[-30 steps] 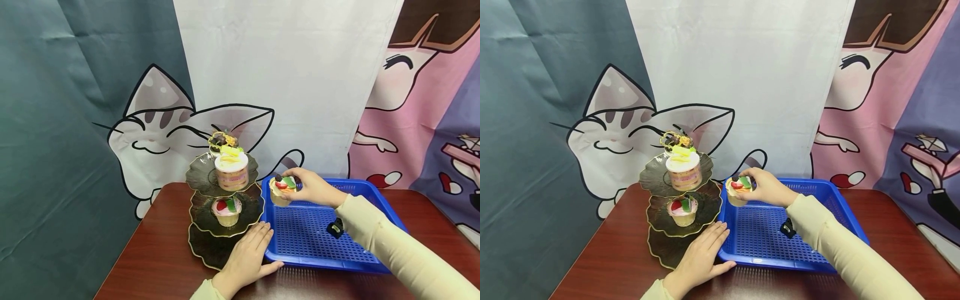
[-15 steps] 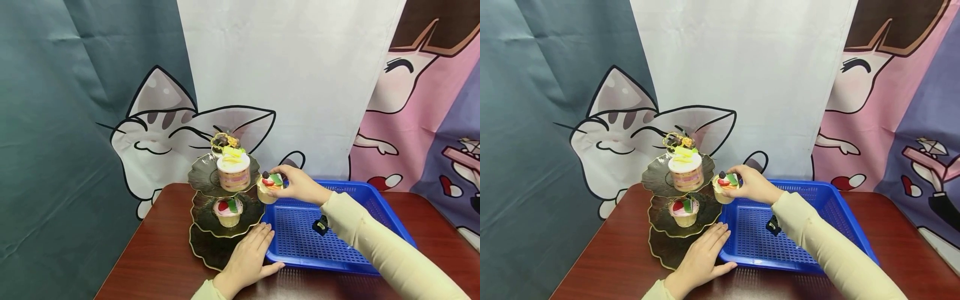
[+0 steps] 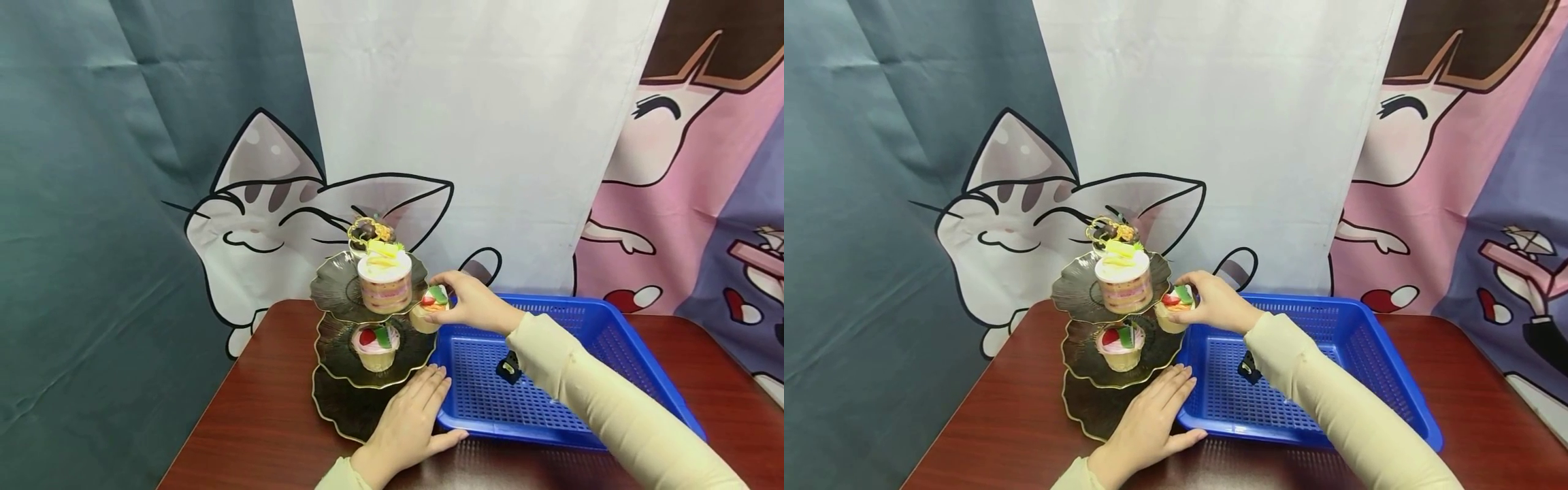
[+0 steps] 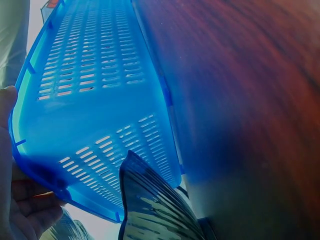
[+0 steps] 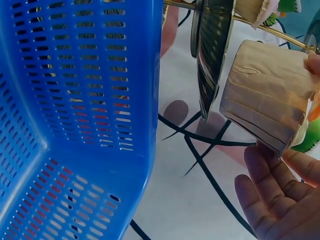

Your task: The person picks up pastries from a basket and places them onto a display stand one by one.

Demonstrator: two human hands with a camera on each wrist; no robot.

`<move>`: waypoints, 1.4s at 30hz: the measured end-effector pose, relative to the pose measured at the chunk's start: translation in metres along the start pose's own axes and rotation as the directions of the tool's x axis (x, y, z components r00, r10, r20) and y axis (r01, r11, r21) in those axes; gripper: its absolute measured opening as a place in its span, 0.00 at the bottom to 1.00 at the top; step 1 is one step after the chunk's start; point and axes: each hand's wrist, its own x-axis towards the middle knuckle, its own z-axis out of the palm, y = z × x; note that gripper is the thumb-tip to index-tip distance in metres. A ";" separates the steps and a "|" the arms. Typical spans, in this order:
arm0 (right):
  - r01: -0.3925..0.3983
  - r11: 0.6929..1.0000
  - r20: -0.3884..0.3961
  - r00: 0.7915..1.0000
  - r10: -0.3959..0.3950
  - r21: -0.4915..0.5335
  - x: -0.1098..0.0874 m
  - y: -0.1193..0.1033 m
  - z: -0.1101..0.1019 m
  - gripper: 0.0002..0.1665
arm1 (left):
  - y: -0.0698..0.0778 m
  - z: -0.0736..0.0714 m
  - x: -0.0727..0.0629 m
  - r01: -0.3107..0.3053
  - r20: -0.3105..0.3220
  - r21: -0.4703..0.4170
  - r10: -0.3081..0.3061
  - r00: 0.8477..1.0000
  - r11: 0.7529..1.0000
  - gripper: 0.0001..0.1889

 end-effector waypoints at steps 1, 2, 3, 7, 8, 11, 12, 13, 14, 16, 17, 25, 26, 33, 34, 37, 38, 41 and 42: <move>0.003 1.000 0.001 1.000 -0.003 -0.001 0.001 -0.001 0.001 0.40 | 0.000 0.000 0.000 -0.001 0.000 0.001 0.001 1.000 1.000 0.37; 0.003 1.000 0.003 1.000 -0.003 -0.003 0.002 -0.001 0.002 0.41 | 0.000 0.000 0.000 -0.002 0.000 0.001 0.002 1.000 1.000 0.37; 0.003 1.000 0.006 1.000 -0.003 -0.005 0.003 -0.001 0.003 0.41 | 0.000 0.000 0.000 -0.002 0.001 0.000 0.002 1.000 1.000 0.37; 0.001 1.000 0.010 1.000 -0.001 -0.009 0.006 -0.001 0.008 0.43 | 0.000 0.000 0.000 0.000 0.001 -0.008 0.000 1.000 1.000 0.37; -0.002 1.000 0.012 1.000 0.002 -0.007 0.007 -0.001 0.008 0.43 | 0.000 0.000 0.000 0.001 0.001 -0.009 -0.001 1.000 1.000 0.37; -0.007 1.000 0.015 1.000 0.008 -0.003 0.009 -0.002 0.010 0.44 | 0.000 0.000 0.000 0.001 0.000 -0.008 -0.001 1.000 1.000 0.37; -0.007 1.000 0.016 1.000 0.007 -0.005 0.010 -0.002 0.011 0.44 | 0.000 0.000 0.000 0.001 0.000 -0.009 -0.001 1.000 1.000 0.37; -0.003 1.000 0.015 1.000 0.003 -0.006 0.010 -0.003 0.011 0.43 | 0.000 0.000 0.000 0.001 0.000 -0.007 -0.001 1.000 1.000 0.37; 0.001 1.000 0.014 1.000 -0.001 -0.007 0.011 -0.003 0.012 0.42 | -0.001 0.000 0.000 0.001 -0.001 -0.007 -0.001 1.000 1.000 0.37; 0.012 1.000 0.009 1.000 -0.012 -0.003 0.012 -0.004 0.013 0.39 | -0.001 0.000 0.000 0.001 -0.004 -0.006 -0.001 1.000 1.000 0.37; 0.017 1.000 0.008 1.000 -0.017 -0.001 0.013 -0.004 0.014 0.38 | -0.001 0.000 0.000 -0.001 -0.007 -0.005 0.001 1.000 1.000 0.37; 0.028 0.999 0.006 1.000 -0.028 0.029 0.017 -0.004 0.021 0.31 | 0.000 0.000 0.000 0.002 -0.014 -0.008 -0.002 1.000 1.000 0.37; 0.028 0.999 0.004 1.000 -0.028 0.028 0.017 -0.004 0.021 0.30 | 0.000 0.001 0.000 0.002 -0.017 -0.008 -0.002 1.000 1.000 0.37; 0.029 0.997 0.002 1.000 -0.029 0.067 0.022 -0.004 0.027 0.30 | 0.000 0.001 0.000 0.000 -0.019 -0.008 0.000 1.000 1.000 0.37; 0.036 0.997 0.000 0.999 -0.036 0.071 0.023 -0.005 0.028 0.31 | 0.000 0.001 0.000 0.001 -0.016 -0.009 -0.001 1.000 1.000 0.37; 0.045 0.996 -0.005 0.999 -0.045 0.082 0.025 -0.005 0.030 0.33 | 0.000 0.001 0.000 0.001 -0.011 -0.011 -0.002 1.000 1.000 0.36; 0.050 0.995 -0.006 0.999 -0.050 0.081 0.025 -0.006 0.030 0.35 | 0.000 0.001 0.000 0.002 -0.009 -0.011 -0.002 1.000 1.000 0.37; 0.059 0.995 -0.011 0.998 -0.058 0.077 0.027 -0.005 0.033 0.40 | 0.000 0.001 -0.001 0.003 -0.003 -0.010 -0.003 1.000 1.000 0.37; 0.064 0.995 -0.013 0.998 -0.063 0.077 0.028 -0.006 0.034 0.41 | 0.000 0.001 -0.001 0.005 -0.002 -0.011 -0.005 1.000 1.000 0.37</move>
